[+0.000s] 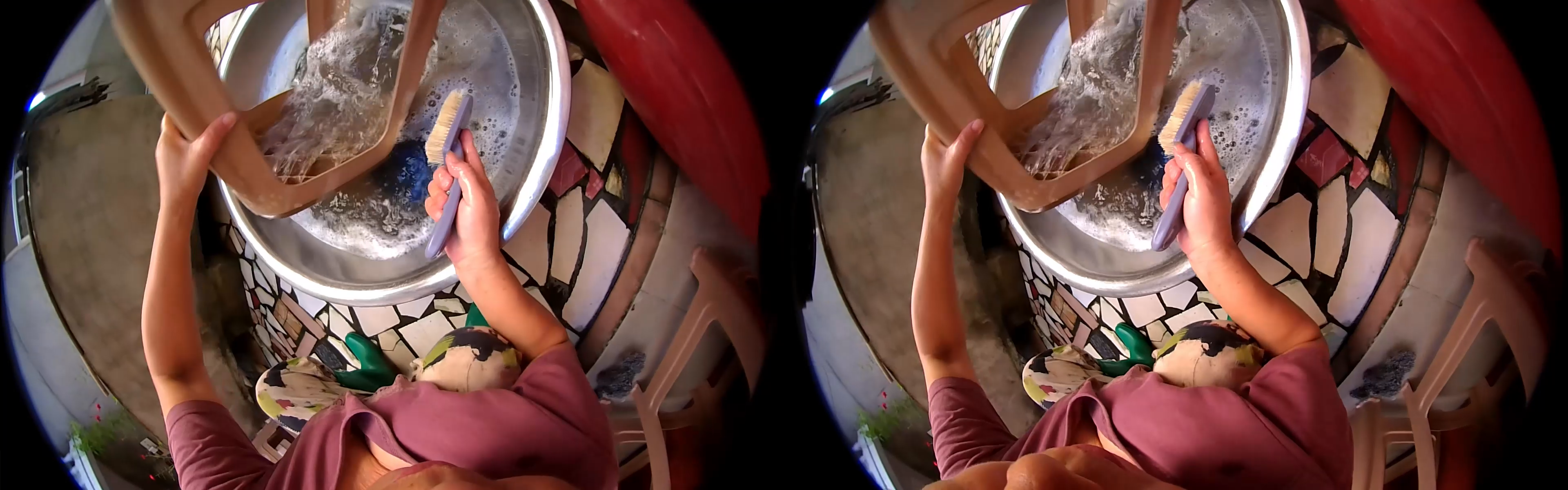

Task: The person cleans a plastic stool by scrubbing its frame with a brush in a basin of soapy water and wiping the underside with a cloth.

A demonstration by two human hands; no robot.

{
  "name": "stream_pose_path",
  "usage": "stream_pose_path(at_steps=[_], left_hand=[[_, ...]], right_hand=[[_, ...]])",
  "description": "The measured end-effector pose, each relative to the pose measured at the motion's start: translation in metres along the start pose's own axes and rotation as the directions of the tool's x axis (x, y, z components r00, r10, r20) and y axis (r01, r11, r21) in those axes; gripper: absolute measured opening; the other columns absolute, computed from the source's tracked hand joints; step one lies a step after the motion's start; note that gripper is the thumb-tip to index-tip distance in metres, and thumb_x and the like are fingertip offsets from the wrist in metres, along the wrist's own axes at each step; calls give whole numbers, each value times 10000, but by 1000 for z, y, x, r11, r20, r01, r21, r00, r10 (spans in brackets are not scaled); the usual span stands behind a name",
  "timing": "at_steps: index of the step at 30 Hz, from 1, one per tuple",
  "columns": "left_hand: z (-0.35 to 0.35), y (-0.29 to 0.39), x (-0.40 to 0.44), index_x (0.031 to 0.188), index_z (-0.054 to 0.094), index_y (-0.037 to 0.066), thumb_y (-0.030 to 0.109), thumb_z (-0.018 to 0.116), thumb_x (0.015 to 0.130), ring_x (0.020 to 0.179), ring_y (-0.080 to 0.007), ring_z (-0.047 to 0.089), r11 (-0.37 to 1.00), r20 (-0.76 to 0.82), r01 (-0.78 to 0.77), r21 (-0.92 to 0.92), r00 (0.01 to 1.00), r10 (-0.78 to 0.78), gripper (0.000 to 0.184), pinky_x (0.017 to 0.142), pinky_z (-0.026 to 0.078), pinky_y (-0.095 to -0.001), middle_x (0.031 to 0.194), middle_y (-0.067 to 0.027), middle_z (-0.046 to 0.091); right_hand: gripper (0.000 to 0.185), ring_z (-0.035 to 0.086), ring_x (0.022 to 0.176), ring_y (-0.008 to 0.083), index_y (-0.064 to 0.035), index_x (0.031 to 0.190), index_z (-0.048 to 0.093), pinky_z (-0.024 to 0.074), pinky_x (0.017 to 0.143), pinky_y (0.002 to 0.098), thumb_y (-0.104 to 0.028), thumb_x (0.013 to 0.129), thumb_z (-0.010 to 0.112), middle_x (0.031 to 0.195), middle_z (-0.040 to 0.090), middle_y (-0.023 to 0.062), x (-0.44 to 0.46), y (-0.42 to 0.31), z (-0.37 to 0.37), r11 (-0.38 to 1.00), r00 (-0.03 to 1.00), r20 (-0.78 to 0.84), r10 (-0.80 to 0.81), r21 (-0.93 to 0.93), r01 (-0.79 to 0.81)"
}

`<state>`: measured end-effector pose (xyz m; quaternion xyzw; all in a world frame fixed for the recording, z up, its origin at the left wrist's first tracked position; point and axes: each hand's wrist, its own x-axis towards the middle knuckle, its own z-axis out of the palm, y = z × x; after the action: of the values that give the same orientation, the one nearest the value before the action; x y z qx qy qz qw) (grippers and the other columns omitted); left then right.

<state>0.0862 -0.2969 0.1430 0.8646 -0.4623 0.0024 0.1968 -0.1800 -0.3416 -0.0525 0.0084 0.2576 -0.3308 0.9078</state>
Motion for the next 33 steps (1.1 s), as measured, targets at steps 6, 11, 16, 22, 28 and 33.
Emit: stream_pose_path(at_steps=[6, 11, 16, 22, 28, 33], left_hand=[[-27, -5, -9, 1136, 547, -72, 369, 800, 711, 914, -193, 626, 993, -34, 85, -79, 996, -88, 663, 824, 490, -287, 1020, -142, 645], [-32, -36, -15, 1195, 518, -73, 366, 716, 813, 965, -200, 607, 825, 13, 323, -464, 933, -359, 615, 838, 488, -294, 1069, -133, 619], [-17, -93, -42, 1105, 542, -92, 375, 725, 799, 867, -163, 603, 670, -27, 300, -679, 902, -432, 588, 761, 488, -257, 993, -129, 619], [-6, -72, -101, 1046, 567, -52, 383, 775, 739, 811, -153, 615, 782, -110, 148, -605, 958, -266, 572, 727, 504, -275, 948, -116, 643], [-10, -87, -162, 1144, 492, -7, 341, 807, 689, 890, -295, 654, 779, -122, -194, -597, 981, 150, 653, 788, 506, -361, 983, -187, 644], [3, -102, -175, 1304, 433, 60, 240, 751, 729, 946, -313, 643, 518, 3, -226, -825, 915, 403, 680, 828, 504, -367, 1070, -169, 621]], right_hand=[[655, 431, 609, 57, -137, 1498, 191, 384, 488, 206, -143, 916, 491, 775, 449, -17, 1, 2, -4, 997, 995, 66, 73, 0, -73], [652, 419, 573, 58, -157, 1495, 189, 362, 472, 201, -143, 917, 488, 733, 443, -11, 3, 10, 0, 997, 998, -28, 58, -48, -59], [662, 389, 550, 64, -156, 1500, 166, 341, 451, 211, -115, 909, 460, 733, 437, -7, 10, 20, 1, 987, 998, -8, 60, -147, -60], [711, 424, 514, 85, -108, 1505, 169, 361, 449, 222, -60, 866, 477, 668, 469, 17, -10, 25, 8, 791, 995, 96, 17, -610, 45], [719, 460, 590, 59, -153, 1470, 326, 412, 558, 212, -42, 783, 509, 728, 554, -16, -63, 11, 32, 1, 995, -29, 91, -1000, -30], [679, 550, 909, 131, -196, 1441, 386, 425, 874, 252, -90, 782, 514, 1080, 631, 82, -93, 28, 61, -612, 952, -219, 214, -790, -44]])
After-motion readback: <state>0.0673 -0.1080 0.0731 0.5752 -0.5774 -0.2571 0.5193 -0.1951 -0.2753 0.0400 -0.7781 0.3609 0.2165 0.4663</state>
